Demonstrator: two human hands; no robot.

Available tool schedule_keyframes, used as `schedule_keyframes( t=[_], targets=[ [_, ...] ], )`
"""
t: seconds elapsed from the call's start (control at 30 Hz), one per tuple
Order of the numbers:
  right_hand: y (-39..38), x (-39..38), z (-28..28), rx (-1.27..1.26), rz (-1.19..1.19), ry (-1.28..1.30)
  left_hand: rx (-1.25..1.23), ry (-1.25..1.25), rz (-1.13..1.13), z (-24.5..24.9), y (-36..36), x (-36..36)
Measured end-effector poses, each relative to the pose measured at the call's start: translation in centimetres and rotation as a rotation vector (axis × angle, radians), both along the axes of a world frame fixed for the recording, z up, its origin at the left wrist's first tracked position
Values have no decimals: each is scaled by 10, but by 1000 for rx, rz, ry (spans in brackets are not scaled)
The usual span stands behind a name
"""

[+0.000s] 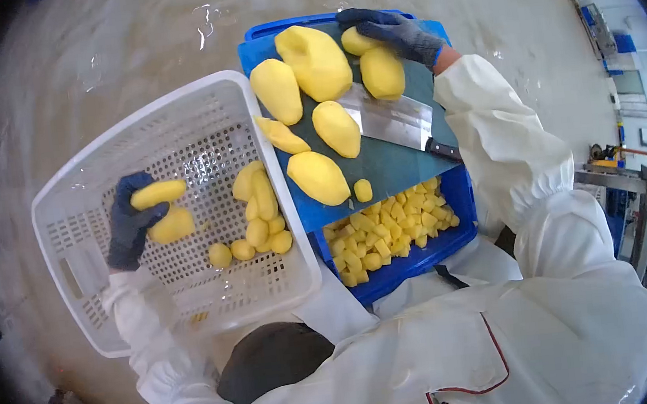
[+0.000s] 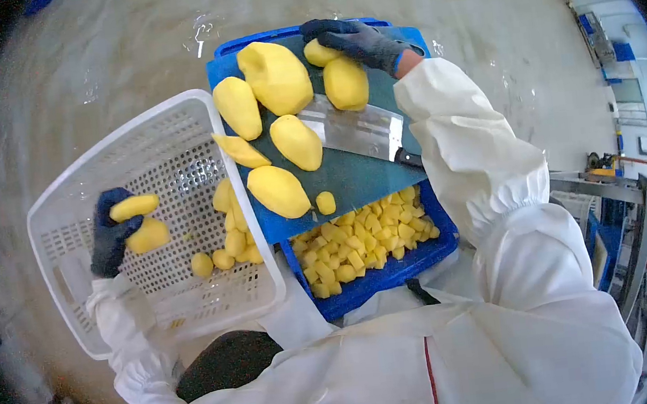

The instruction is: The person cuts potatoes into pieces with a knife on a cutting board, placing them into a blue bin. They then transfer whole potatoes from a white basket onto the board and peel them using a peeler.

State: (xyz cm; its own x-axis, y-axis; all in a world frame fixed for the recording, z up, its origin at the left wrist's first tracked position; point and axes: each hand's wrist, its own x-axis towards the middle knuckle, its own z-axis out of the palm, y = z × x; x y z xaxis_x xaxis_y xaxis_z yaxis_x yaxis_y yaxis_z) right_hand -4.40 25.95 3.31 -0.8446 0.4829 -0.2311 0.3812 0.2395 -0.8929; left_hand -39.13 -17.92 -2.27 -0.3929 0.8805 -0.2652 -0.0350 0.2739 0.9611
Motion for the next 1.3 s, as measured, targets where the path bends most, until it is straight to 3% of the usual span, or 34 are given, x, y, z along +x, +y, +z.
schedule_keyframes(
  t=[0.1,0.13,0.17,0.2,0.23,0.27,0.3,0.33,0.43,0.5,0.53,0.57,0.63,0.67,0.7,0.77,0.83,0.87,0.93,1.0,1.03,1.07,1.13,1.2,1.3],
  targets=[
    [-4,-1,7,106,55,-111,115,46,-198,108,65,54],
    [-7,-1,7,103,51,-46,210,102,-314,121,92,75],
    [-7,-2,6,133,50,-59,182,55,-404,132,120,100],
    [-6,0,3,164,45,-78,363,168,-563,134,152,124],
    [-5,4,0,195,38,-101,198,118,-653,138,178,148],
    [-3,12,-5,395,132,-63,235,25,-723,136,200,175],
    [0,23,-10,597,229,-27,408,117,-797,114,223,195],
    [0,31,-14,792,328,9,240,271,-806,102,244,229],
    [-11,30,-2,485,140,82,159,647,-740,66,260,250],
    [-8,36,12,614,170,42,330,489,-630,77,241,225],
    [-13,39,17,454,147,99,373,387,-594,87,227,208],
    [1,40,10,592,239,138,344,257,-590,103,212,180],
    [-12,42,16,490,168,146,138,122,-484,118,170,122],
    [-43,29,48,611,82,85,-40,189,-477,109,148,94],
    [-53,29,49,478,3,64,-209,250,-472,98,132,67],
    [-101,13,88,775,58,35,-625,291,-474,40,103,38],
    [-160,-6,89,345,-89,247,-631,617,-611,-31,73,43],
    [-193,-21,83,369,-33,326,-537,566,-640,-69,65,50],
    [-256,-56,67,518,168,222,-389,503,-695,-136,61,69],
    [-313,-93,21,768,364,-17,-403,588,-713,-166,68,86],
    [-337,-122,9,719,647,-610,-418,624,-717,-178,74,92],
    [-355,-126,-42,823,864,-586,-430,659,-721,-188,80,95],
    [-384,-130,-143,930,853,-740,-447,690,-725,-199,88,95],
    [-385,-122,-191,940,798,-763,-472,711,-735,-207,94,95],
    [-380,-115,-217,961,768,-761,-496,729,-755,-218,101,97]
  ],
)
